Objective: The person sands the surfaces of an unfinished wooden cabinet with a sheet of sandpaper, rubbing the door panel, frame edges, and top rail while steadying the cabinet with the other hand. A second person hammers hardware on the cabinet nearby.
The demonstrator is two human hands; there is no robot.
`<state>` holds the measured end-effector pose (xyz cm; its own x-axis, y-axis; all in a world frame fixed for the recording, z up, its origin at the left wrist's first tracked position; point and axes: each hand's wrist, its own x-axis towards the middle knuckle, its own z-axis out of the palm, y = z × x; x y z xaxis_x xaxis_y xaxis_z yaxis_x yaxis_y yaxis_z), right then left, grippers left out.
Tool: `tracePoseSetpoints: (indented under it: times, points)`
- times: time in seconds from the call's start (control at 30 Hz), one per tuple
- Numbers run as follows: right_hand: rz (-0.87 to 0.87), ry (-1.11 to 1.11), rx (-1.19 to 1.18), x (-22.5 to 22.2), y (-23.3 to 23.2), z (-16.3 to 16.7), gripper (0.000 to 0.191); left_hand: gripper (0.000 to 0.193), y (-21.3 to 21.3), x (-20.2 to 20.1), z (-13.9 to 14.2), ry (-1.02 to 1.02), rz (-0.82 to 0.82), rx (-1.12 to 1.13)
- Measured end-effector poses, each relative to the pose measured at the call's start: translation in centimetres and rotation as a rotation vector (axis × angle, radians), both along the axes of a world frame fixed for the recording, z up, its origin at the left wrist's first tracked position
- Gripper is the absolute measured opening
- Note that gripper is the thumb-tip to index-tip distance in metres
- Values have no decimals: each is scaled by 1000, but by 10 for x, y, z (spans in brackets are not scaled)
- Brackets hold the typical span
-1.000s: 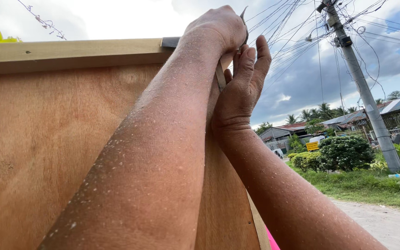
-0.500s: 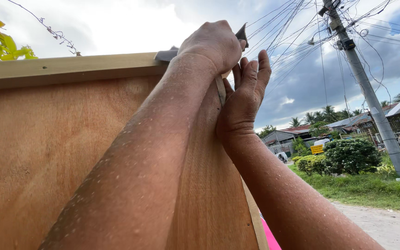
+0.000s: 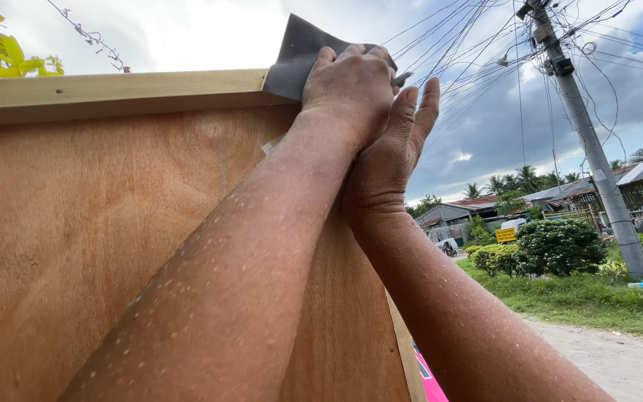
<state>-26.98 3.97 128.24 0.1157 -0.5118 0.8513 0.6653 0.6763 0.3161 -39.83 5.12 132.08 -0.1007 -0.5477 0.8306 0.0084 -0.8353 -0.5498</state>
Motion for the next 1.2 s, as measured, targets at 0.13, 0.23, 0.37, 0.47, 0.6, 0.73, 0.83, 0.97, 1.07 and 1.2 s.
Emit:
tracePoseSetpoints:
  times: [0.13, 0.23, 0.37, 0.47, 0.6, 0.73, 0.83, 0.97, 1.07, 1.2]
  points:
    - [-102, 70, 32, 4, 2, 0, 72, 20, -1, -7, 5, 429, 311, -139]
    - [-43, 103, 1, 6, 3, 1, 72, 24, 3, -1, 5, 124, 170, 142]
    - [-54, 74, 1, 6, 1, 0, 74, 25, 2, 3, 5, 322, 223, 17]
    - [-31, 111, -10, 5, 0, -1, 76, 22, -4, 4, 6, 427, 256, -68]
    - [-76, 73, -9, 4, 0, -3, 79, 22, -4, 8, 4, 208, 284, 111]
    - [-52, 130, -20, 5, 0, -3, 80, 23, -4, 8, 5, 209, 289, 113]
    - [-8, 76, -16, 5, 1, -3, 80, 26, -4, 6, 6, 379, 207, -71]
    - [-97, 103, -23, 9, 1, -4, 81, 25, 1, 8, 2, 217, 272, 123]
    - [-115, 81, -17, 11, -1, -5, 81, 24, 0, 9, 2, 205, 269, 128]
    - [-85, 44, -36, 11, -2, -5, 83, 26, -1, 11, 5, 287, 189, 19]
